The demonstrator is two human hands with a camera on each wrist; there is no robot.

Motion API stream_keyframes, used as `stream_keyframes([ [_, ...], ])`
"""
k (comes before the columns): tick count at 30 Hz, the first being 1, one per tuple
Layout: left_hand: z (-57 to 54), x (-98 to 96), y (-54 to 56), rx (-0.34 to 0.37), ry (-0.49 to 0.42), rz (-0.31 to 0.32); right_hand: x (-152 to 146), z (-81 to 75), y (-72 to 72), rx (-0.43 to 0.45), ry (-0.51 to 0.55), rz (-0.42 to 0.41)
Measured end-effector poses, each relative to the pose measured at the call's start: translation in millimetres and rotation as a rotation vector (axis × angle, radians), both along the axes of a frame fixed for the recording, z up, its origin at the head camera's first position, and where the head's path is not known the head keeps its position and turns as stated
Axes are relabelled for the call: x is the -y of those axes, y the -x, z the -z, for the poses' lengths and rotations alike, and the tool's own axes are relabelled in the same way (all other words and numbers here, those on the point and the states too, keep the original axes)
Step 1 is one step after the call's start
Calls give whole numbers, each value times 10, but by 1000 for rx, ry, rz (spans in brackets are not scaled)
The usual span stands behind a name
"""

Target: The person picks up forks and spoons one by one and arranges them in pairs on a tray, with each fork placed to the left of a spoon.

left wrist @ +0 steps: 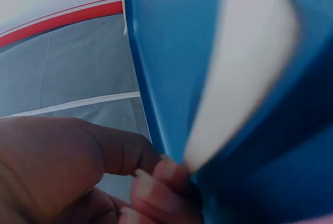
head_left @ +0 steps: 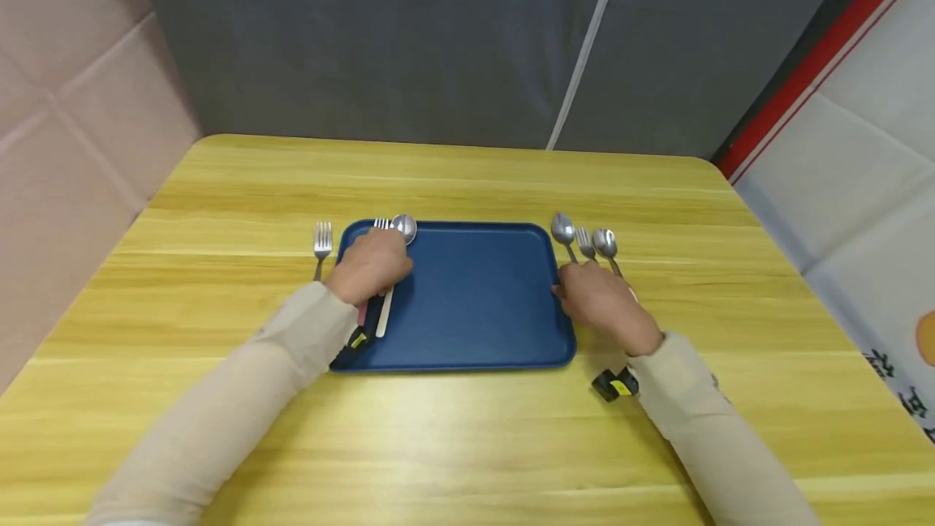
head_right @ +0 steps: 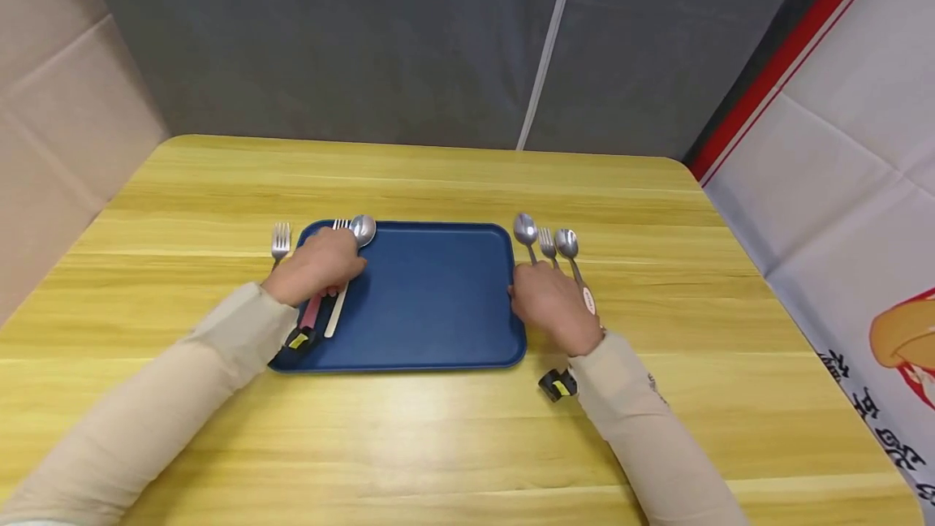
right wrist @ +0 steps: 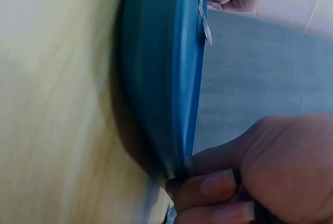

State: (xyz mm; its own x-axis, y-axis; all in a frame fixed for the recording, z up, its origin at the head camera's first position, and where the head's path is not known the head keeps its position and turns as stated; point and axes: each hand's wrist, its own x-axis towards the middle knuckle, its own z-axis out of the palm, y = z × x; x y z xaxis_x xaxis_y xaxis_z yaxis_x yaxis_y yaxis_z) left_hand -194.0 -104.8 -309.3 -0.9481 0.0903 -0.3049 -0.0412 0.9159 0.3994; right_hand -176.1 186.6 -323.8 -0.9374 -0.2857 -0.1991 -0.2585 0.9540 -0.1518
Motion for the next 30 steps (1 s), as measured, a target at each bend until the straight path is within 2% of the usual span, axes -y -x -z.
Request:
stream_keyframes([
  [6,32,-28,12,38,-2,4,-16,1,-6,-10,12,-18],
  [16,66,-38,5,48,-13,-7,-19,9,-4,-2,9,-11],
  [22,66,-48,2,28,-26,-3,-31,10,4,-14,17,-9],
  [30,32,-9,-30,-34,20,23,-26,2,19,9,15,-7],
])
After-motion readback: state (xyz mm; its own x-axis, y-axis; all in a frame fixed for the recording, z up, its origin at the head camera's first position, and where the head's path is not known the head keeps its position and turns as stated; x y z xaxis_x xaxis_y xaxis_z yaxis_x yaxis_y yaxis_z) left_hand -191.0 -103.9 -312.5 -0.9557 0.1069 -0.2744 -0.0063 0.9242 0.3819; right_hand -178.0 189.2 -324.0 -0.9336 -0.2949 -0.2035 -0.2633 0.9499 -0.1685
